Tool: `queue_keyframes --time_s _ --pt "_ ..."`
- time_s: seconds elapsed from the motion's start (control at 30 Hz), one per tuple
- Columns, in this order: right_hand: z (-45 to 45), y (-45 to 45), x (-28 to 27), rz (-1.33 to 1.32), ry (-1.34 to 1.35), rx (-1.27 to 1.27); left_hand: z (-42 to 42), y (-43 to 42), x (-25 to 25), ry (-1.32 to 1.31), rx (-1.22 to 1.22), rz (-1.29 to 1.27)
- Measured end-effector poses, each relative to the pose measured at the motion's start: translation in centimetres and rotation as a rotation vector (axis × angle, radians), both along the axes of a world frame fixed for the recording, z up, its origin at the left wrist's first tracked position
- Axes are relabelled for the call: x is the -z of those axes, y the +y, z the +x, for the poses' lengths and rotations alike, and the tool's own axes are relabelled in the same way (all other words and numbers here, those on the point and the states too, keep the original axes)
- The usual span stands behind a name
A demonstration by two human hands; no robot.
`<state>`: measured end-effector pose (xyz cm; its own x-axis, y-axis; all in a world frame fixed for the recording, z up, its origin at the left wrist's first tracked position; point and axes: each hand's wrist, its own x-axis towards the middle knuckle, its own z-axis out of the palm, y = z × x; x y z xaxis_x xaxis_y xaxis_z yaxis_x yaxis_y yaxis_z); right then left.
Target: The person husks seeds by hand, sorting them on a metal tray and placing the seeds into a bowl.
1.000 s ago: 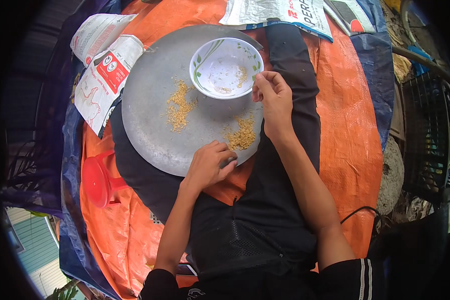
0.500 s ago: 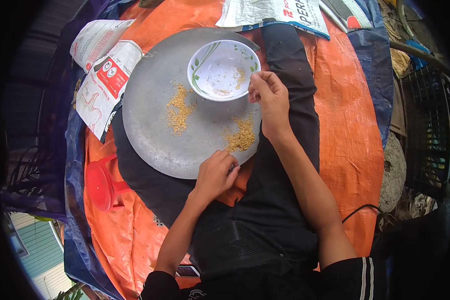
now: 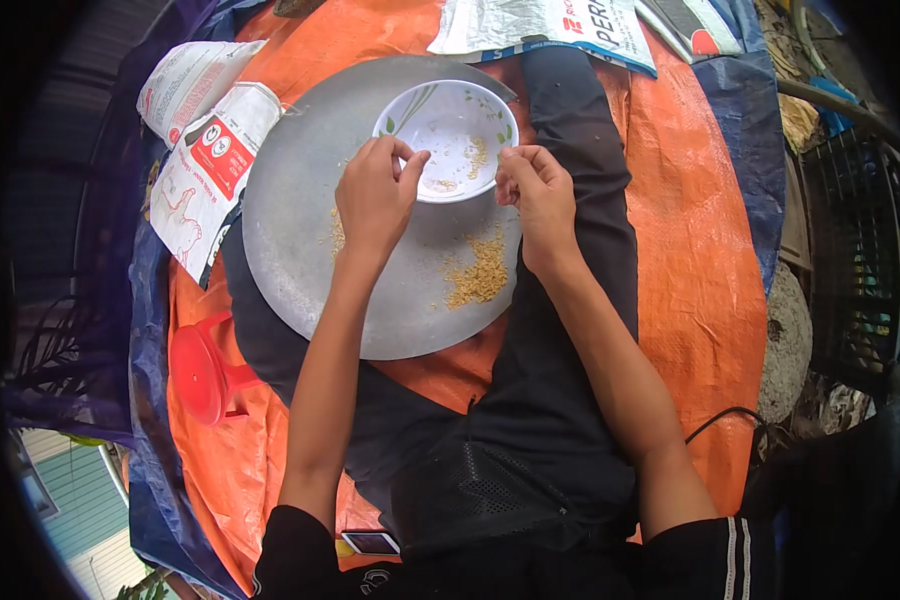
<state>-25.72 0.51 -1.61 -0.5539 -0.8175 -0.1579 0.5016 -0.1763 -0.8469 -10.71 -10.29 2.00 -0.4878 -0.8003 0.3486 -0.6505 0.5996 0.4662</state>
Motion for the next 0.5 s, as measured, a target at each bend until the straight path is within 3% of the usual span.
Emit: queue_keyframes --time_s 0.1,0.23,0.37,0.5 --pt "-0.1 -0.1 0.0 -0.010 -0.014 0.002 1.1 2.0 2.0 -0.019 -0.011 -0.026" --pt "-0.1 0.1 -0.2 -0.029 -0.053 -0.023 4.1 6.7 4.5 -0.103 0.136 0.284" --pt "0.3 0.0 -0.6 -0.023 -0.068 -0.043 6.1 8.8 6.5 -0.238 0.271 0.205" --pt "0.2 0.1 -0.4 -0.005 -0.058 -0.047 6.0 9.5 6.2 -0.259 0.317 0.309"
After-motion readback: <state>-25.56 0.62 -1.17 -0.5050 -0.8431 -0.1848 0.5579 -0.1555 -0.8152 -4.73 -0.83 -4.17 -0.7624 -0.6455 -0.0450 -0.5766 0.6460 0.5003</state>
